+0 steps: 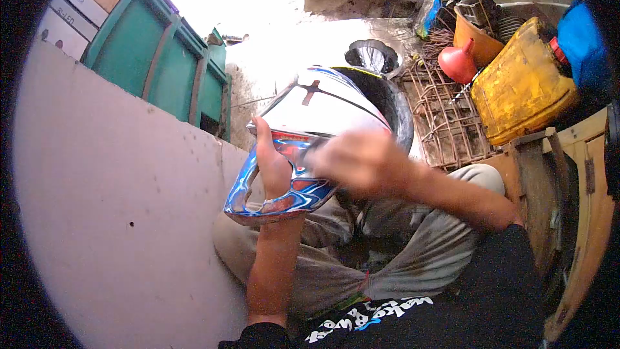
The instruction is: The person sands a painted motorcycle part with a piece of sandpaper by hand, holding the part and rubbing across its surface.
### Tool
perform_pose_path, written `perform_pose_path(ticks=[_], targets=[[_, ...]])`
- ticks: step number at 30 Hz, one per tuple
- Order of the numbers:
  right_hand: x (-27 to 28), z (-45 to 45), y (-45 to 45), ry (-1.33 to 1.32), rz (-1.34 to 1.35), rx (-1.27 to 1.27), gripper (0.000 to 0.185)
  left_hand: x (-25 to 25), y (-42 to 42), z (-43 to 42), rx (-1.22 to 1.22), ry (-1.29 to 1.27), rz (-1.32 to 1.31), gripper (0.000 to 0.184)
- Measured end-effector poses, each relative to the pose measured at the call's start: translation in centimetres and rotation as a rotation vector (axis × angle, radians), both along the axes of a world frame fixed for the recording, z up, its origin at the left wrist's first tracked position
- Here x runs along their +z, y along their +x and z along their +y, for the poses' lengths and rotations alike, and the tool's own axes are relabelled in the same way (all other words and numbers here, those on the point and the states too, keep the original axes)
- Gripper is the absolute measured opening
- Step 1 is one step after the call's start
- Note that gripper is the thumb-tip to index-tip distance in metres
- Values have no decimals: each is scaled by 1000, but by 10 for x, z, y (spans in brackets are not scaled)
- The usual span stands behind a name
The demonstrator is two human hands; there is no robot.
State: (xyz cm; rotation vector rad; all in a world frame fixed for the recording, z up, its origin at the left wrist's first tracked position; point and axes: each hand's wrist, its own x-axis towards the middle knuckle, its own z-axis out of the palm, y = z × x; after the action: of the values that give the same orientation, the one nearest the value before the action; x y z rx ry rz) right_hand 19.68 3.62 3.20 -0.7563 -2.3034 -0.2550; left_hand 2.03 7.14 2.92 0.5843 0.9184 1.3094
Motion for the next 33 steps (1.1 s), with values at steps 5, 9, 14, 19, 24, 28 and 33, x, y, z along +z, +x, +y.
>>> perform_pose_path(ticks=[5, 9, 14, 19, 24, 28, 33], targets=[[-5, 27, 27, -72, 37, -136, 18, -8, -7, 1, -87, 3, -105, 57], [-1, 15, 10, -19, 26, -108, 18, -5, -1, 4, -40, -41, -135, 59], [2, 27, 29, -71, -79, -192, 13, 14, 13, 0, 117, -188, -89, 59], [4, -1, 4, -29, -25, -10, 17, 1, 3, 2, 8, -46, -148, 60], [-2, 34, 33, -93, -64, -267, 16, -21, -19, 5, -146, -12, -143, 56], [6, 0, 3, -34, -38, -7, 21, 1, 6, 3, 76, -127, -114, 56], [-2, 34, 35, -99, -64, -261, 16, -4, -7, -1, -74, -13, -23, 56]])
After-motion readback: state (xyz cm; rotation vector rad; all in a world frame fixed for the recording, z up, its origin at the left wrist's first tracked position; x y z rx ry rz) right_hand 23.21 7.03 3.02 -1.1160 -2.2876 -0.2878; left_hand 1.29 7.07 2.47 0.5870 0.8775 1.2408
